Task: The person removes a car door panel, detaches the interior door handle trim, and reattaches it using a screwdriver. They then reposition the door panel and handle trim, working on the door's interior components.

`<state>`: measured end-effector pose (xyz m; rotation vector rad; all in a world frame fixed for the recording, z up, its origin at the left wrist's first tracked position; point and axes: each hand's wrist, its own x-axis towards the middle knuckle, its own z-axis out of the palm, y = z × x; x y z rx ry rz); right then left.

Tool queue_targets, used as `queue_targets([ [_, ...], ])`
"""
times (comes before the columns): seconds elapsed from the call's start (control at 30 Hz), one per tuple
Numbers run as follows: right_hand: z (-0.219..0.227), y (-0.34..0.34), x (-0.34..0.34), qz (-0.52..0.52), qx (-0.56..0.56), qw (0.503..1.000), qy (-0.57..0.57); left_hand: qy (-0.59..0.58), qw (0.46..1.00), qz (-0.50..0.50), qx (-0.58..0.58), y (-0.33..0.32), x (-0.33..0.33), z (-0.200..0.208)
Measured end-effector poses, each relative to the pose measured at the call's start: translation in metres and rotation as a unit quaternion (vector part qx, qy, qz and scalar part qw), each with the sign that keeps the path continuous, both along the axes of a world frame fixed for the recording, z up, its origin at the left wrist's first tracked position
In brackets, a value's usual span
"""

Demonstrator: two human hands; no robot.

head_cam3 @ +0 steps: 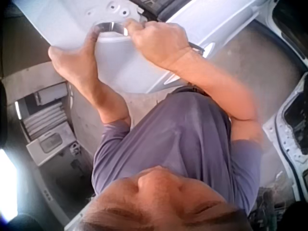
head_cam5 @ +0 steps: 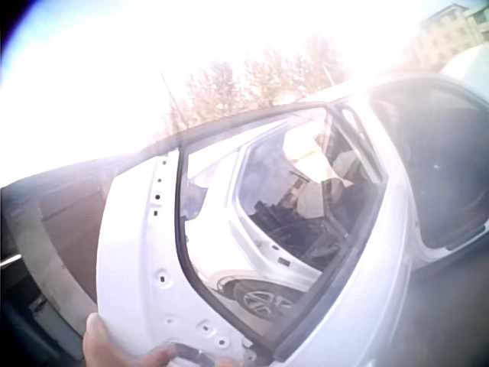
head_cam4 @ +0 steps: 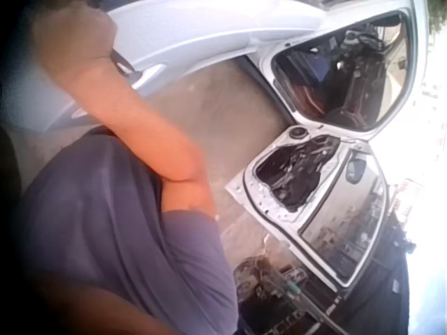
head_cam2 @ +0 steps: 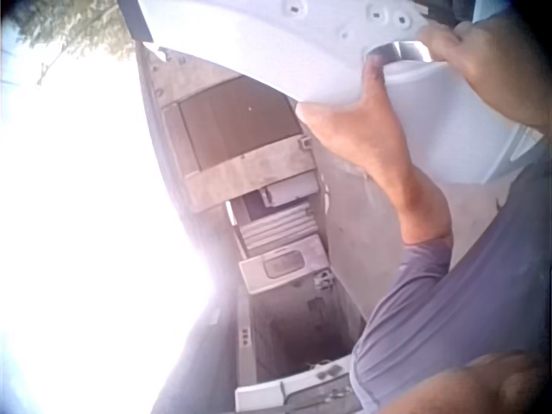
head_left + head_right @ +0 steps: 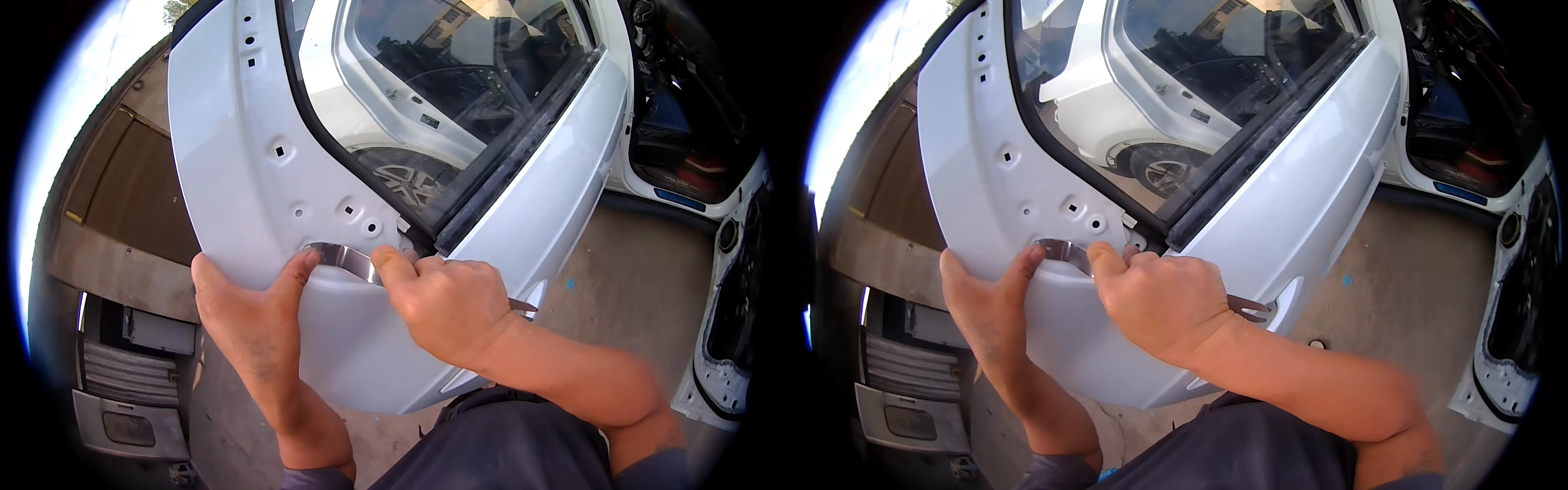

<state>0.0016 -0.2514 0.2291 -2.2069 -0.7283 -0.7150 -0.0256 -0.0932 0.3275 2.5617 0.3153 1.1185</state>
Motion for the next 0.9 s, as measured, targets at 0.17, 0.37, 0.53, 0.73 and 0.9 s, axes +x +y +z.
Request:
queue_targets([
  [0.17,0.018,-0.001,-0.01,0.002,-0.065,0.996,0.062,-0.006,0.999,0.013,-0.032,-0.003,0.001,-0.003],
  [0.37,-0.013,0.003,0.006,0.014,0.02,1.0,-0.01,-0.019,1.0,0.022,-0.009,0.0,0.004,-0.005],
  [0.53,-0.024,0.009,0.01,0.016,0.047,0.998,-0.036,-0.003,1.0,0.022,-0.005,-0.001,0.0,-0.002],
  [0.73,-0.027,0.009,0.011,0.016,0.054,0.997,-0.044,-0.007,0.999,0.033,0.007,-0.002,0.0,-0.003],
  [0.9,-0.031,0.008,0.014,0.017,0.056,0.997,-0.049,-0.001,0.998,0.049,0.028,-0.003,0.001,-0.002],
])
